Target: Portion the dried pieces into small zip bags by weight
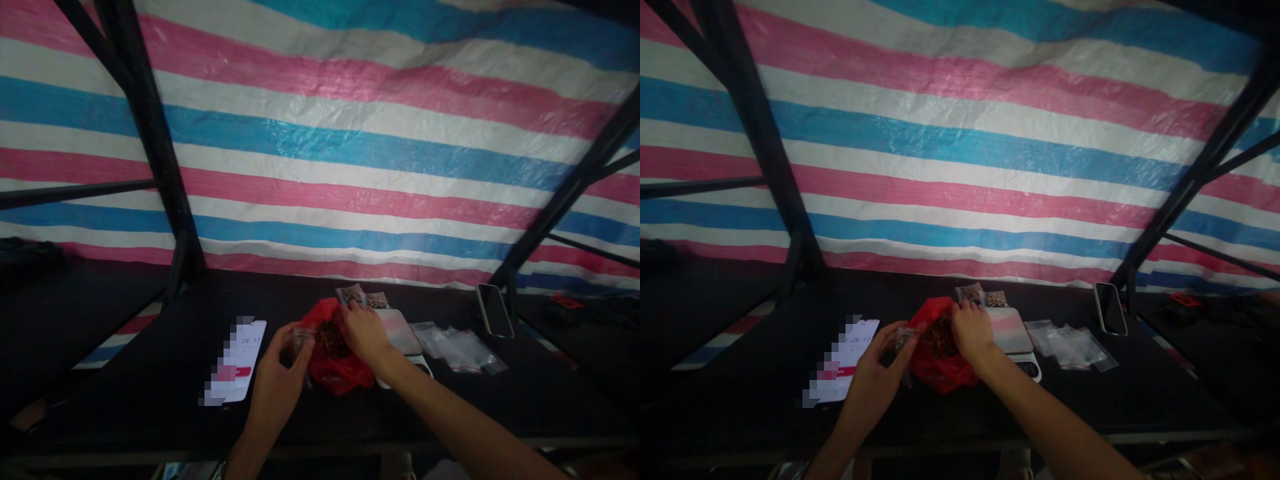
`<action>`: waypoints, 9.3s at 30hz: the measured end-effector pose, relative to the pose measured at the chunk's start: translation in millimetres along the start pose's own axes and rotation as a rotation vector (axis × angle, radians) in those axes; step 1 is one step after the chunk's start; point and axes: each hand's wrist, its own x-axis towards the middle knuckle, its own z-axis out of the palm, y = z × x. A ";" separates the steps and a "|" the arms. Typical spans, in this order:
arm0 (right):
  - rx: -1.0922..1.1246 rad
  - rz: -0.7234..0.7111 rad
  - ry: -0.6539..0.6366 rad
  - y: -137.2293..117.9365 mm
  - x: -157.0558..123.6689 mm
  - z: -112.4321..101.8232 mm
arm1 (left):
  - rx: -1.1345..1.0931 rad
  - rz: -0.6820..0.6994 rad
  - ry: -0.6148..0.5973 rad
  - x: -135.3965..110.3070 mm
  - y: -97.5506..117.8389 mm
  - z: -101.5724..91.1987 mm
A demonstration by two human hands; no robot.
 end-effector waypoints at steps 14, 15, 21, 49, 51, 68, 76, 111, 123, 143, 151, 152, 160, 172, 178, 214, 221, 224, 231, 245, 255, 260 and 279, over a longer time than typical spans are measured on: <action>0.515 -0.023 -0.144 3.4 16.2 21.2 | -0.571 -0.251 0.101 18.0 -2.5 4.1; 0.541 -0.028 -0.154 4.7 14.1 21.7 | -0.581 -0.253 0.102 18.1 -3.0 3.5; 0.631 -0.048 -0.143 5.5 2.7 25.0 | -0.627 -0.269 0.086 14.5 -2.2 -0.4; 0.816 -0.109 0.100 19.3 -28.6 -38.8 | 0.213 0.266 -0.052 -1.9 -9.7 29.6; 0.737 -0.148 0.152 11.8 -32.2 -41.0 | 0.212 0.271 -0.057 -1.7 -13.1 31.7; 0.520 -0.225 0.476 -2.5 -33.9 -38.8 | 0.033 0.163 -0.023 0.0 -7.2 27.6; 0.035 -0.023 0.000 1.9 -16.4 -11.3 | 0.061 0.265 0.225 -4.0 0.3 7.7; 1.023 0.070 -0.239 15.5 -8.8 11.8 | 0.015 0.029 0.136 -8.8 -6.7 12.6; 0.912 -0.092 0.119 18.7 -32.4 -35.1 | 0.263 0.241 0.022 -9.4 -12.6 29.2; 0.372 -0.128 0.195 7.2 -36.2 -27.4 | 0.064 0.246 0.034 -6.4 -7.1 37.7; 0.780 -0.143 0.181 8.7 -44.3 -12.3 | 0.105 0.325 0.077 -6.4 -10.5 39.8; 0.844 -0.145 0.154 6.0 -46.6 -12.8 | 0.116 0.329 0.080 -5.9 -11.0 40.1; 0.921 -0.040 0.165 -0.6 -48.5 -17.1 | 0.110 0.318 0.015 -11.6 -4.9 46.6; 0.711 -0.085 0.344 -1.3 -57.8 -27.8 | -0.305 0.147 0.089 0.8 5.7 35.0; 0.684 -0.124 0.353 -3.1 -62.4 -28.5 | -0.247 0.263 0.132 -4.0 15.0 30.5; 0.602 0.441 0.366 120.4 -57.2 -19.5 | 0.593 0.320 0.217 5.6 -19.4 27.4; 0.579 0.137 0.155 37.1 -99.3 21.7 | 0.275 0.138 0.187 12.1 -27.1 21.2; 0.620 0.082 0.142 17.9 -83.7 26.0 | 0.230 0.170 0.267 14.5 -25.1 15.7; 0.705 0.030 0.353 23.1 -22.0 -4.5 | 0.121 0.210 0.452 9.7 -19.8 11.5; 0.463 -0.096 0.298 65.4 -17.2 -45.1 | 0.608 0.397 0.543 -15.6 -3.1 33.1; 0.216 0.250 0.189 143.5 -16.0 -33.0 | 0.889 0.624 0.104 -25.7 -22.3 44.4; 0.229 0.216 0.140 152.9 -5.6 -20.9 | 0.868 0.663 0.078 -27.1 -33.0 57.3; 0.666 -0.064 0.243 137.7 -17.3 -36.6 | 0.755 0.693 0.127 -10.7 -8.5 47.3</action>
